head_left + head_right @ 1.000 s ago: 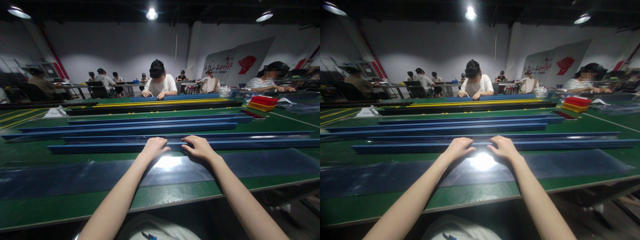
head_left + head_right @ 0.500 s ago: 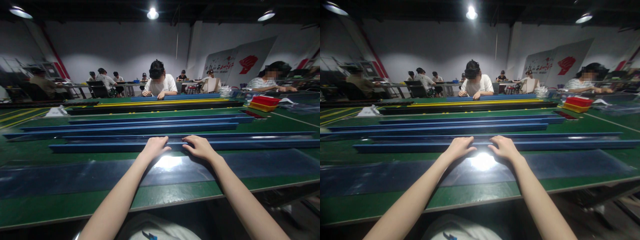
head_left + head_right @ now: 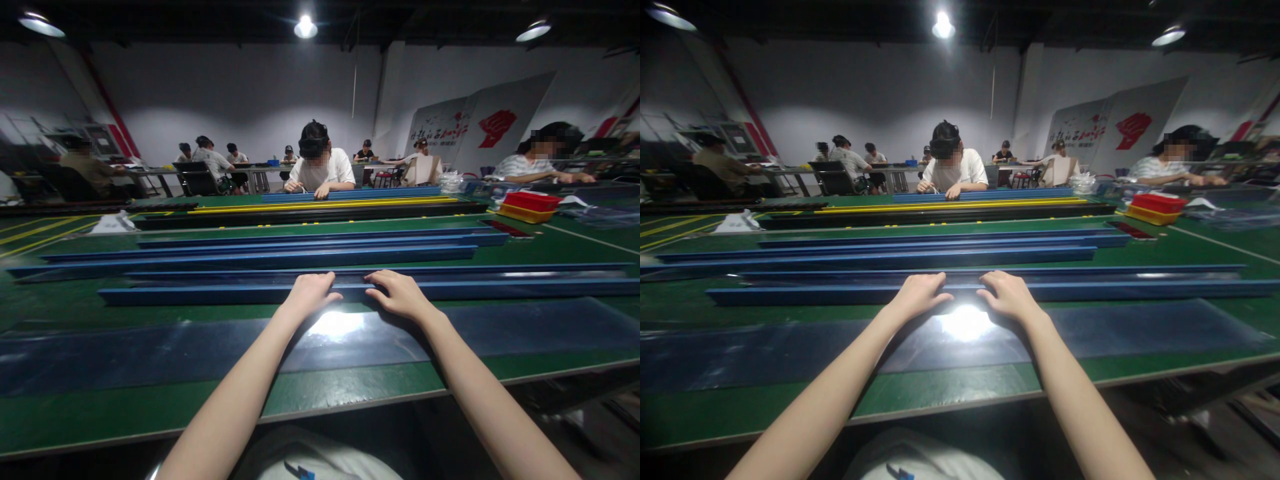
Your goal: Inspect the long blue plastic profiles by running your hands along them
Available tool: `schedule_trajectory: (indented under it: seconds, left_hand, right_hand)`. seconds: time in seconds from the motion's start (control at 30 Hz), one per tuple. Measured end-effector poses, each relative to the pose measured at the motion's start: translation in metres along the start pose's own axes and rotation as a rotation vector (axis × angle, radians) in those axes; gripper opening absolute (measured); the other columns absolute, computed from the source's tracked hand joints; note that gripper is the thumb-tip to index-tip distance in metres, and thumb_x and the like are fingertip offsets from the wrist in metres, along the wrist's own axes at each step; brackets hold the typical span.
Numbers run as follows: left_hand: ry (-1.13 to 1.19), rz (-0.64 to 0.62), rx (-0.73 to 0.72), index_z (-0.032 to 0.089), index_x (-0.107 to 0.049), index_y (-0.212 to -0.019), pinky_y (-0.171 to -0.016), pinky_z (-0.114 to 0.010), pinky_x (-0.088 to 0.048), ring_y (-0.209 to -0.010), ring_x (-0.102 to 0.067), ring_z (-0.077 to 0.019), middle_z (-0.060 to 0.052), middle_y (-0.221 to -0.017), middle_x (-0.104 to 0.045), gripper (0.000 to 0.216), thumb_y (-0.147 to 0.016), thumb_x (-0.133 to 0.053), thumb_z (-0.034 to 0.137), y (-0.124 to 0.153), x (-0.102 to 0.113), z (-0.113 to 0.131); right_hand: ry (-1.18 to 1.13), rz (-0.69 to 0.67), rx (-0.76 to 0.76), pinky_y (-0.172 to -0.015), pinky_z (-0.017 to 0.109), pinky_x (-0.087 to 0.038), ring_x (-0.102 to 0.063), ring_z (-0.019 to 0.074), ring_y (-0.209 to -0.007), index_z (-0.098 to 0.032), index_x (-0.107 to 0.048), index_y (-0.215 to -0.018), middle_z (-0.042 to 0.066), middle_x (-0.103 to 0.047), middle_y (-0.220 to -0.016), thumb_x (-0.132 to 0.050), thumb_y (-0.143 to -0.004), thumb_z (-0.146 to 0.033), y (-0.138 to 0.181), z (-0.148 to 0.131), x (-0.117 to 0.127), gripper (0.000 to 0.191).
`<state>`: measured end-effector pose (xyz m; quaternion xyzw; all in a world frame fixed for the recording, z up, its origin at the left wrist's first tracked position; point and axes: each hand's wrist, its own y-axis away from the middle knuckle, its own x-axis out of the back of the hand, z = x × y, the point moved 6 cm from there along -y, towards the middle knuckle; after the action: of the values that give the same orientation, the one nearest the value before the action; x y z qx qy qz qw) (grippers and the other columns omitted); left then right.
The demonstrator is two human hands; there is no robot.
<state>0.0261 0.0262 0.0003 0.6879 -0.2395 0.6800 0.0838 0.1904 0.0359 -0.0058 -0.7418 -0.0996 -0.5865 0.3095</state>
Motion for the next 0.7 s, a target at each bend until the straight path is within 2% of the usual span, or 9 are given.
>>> schedule_trajectory:
  seconds: [0.4, 0.7]
  left_hand:
    - [0.016, -0.008, 0.001, 0.019, -0.051, -0.091, -0.068, -0.028, -0.045, -0.087, -0.062, -0.0226, -0.007, -0.092, -0.066, 0.028, -0.082, -0.048, 0.045, 0.001, 0.001, 0.002]
    - [-0.012, -0.003, -0.034, 0.019, -0.05, -0.092, -0.069, -0.028, -0.044, -0.088, -0.061, -0.0216, -0.007, -0.092, -0.065, 0.026, -0.083, -0.049, 0.043, 0.003, 0.002, 0.003]
  right_hand:
    - [0.095, 0.008, 0.09, -0.065, 0.024, -0.035, -0.054, 0.0165, -0.082, -0.018, -0.057, -0.085, 0.007, -0.061, -0.087, -0.042, -0.087, -0.037, -0.005, -0.023, -0.003, 0.024]
    - [0.123, 0.03, 0.088, -0.061, 0.024, -0.031, -0.053, 0.0156, -0.074, -0.017, -0.056, -0.076, 0.006, -0.06, -0.078, -0.046, -0.085, -0.033, -0.009, -0.022, -0.004, 0.02]
